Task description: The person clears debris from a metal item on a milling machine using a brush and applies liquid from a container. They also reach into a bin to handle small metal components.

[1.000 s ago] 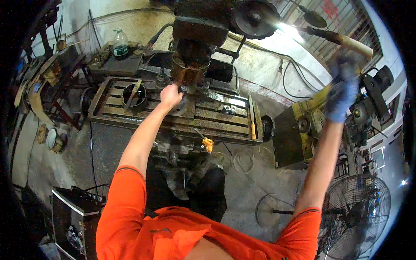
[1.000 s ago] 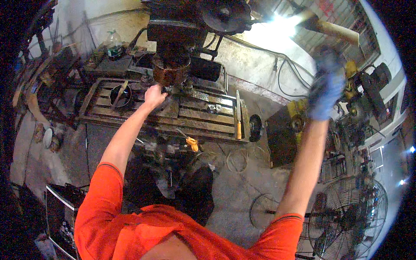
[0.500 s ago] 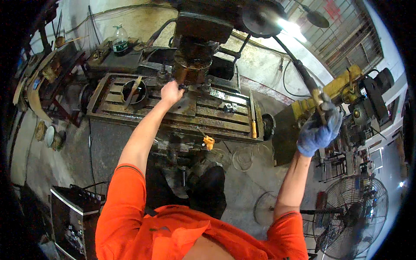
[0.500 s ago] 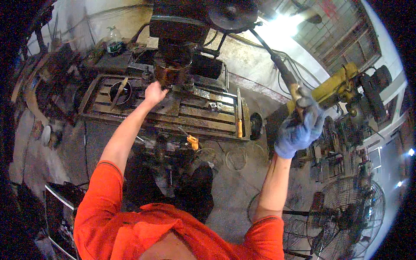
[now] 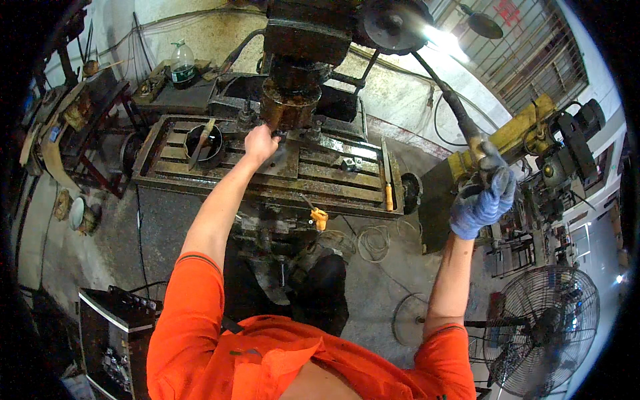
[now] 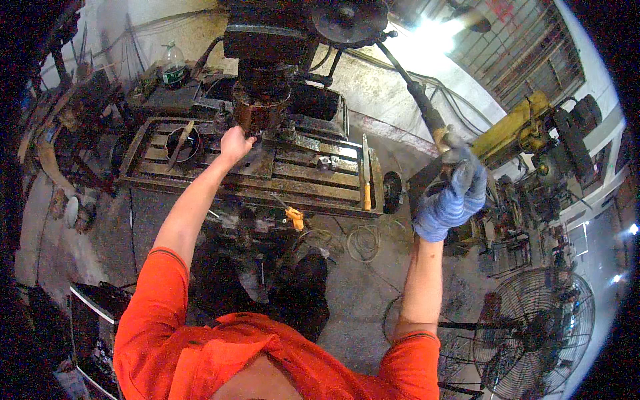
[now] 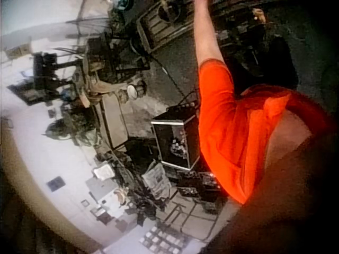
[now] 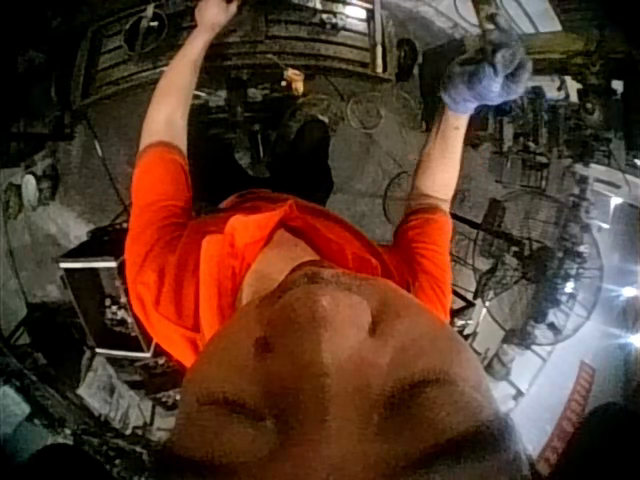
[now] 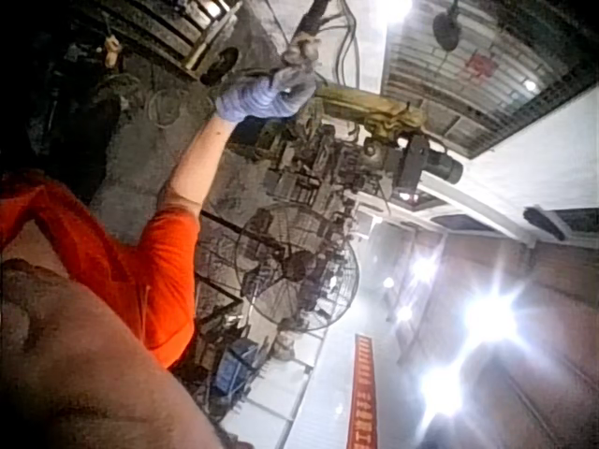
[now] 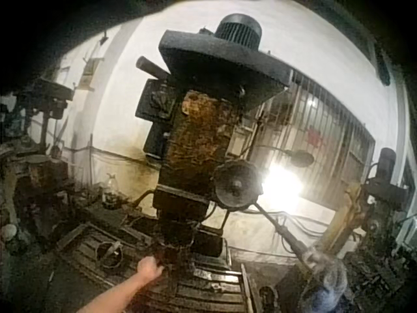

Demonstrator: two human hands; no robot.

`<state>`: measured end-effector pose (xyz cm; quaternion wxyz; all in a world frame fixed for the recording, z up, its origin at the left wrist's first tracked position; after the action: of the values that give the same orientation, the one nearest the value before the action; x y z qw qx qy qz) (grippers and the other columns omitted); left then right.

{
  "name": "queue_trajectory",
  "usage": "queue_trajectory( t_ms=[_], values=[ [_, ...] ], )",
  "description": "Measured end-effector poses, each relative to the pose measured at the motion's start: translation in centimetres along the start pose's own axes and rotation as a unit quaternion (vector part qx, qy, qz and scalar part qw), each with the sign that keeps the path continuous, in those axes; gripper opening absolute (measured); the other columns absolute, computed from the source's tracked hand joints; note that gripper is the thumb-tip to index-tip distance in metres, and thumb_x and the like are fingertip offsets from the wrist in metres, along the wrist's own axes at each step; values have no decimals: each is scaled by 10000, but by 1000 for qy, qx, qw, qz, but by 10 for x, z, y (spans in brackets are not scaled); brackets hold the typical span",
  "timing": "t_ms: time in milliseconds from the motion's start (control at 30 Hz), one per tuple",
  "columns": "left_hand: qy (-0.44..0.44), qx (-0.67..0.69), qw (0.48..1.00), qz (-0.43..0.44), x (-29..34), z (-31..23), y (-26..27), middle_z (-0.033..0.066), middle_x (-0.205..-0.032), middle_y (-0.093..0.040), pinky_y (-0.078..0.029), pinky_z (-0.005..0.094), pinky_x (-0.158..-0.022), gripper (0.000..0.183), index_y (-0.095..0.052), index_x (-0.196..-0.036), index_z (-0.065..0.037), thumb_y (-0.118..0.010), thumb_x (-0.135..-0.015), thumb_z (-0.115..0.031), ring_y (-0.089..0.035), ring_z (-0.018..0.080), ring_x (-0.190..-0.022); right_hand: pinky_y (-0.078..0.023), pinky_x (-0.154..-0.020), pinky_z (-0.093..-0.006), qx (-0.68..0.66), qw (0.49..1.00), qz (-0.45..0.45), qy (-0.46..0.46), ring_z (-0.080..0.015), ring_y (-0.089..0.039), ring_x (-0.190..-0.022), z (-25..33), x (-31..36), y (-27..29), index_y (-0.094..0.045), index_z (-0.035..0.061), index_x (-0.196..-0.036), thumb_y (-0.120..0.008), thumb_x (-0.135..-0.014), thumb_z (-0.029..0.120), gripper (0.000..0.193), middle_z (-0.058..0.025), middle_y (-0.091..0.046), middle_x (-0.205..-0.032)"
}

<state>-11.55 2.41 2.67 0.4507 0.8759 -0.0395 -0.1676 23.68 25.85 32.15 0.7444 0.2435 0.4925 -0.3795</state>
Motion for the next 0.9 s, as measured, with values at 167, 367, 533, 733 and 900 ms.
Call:
queue_trajectory(
  t_ms=[167,367,533,733,900],
  values=[
    [5,-11,1000,-17,0,2,2,200,-754,-608,-481,425,-668,321,-614,-713,16,-687,-667,-294,-595,351,-760,-402,-781,-324,-91,996,-13,18,-200,-551,-805,-3,-9,1,-579,-35,-808,-492,-844,285,333,-121,-615,-861],
    [-50,11,998,-25,10,0,19,178,-818,-613,-481,414,-689,311,-604,-814,-16,-679,-674,-283,-591,342,-794,-367,-889,-378,-73,996,-30,-34,-246,-548,-909,-6,7,-2,-552,-36,-788,-479,-848,259,310,-174,-605,-934],
    [-98,6,989,-112,63,20,118,154,-885,-604,-470,411,-685,376,-553,-1065,-112,-620,-730,-268,-585,325,-796,-359,-900,-384,-87,996,-17,3,-253,-552,-898,0,6,-1,-532,-26,-774,-426,-869,212,278,-170,-606,-900],
    [-72,-202,971,-103,105,91,156,156,-878,-594,-417,428,-724,490,-469,-1181,-115,-594,-757,-326,-581,317,-755,-395,-817,-340,-112,993,-26,8,-211,-562,-846,-1,4,-1,-571,-25,-828,-439,-870,234,294,-134,-610,-875],
    [-122,-255,958,-50,103,109,137,153,-736,-610,-405,416,-715,376,-513,-1130,-86,-554,-794,-249,-589,308,-709,-414,-754,-308,10,999,-41,-15,-199,-557,-801,-2,-1,8,-580,-14,-896,-452,-864,196,248,-107,-599,-867]
  ],
)
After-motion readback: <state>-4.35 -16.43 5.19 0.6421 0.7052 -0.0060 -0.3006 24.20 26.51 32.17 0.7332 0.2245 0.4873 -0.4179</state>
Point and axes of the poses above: each hand's wrist, its own x-axis away from the middle knuckle, its own y-axis out of the back of the hand, z = x × y, the point moved 9 cm from there along -x, towards the middle knuckle
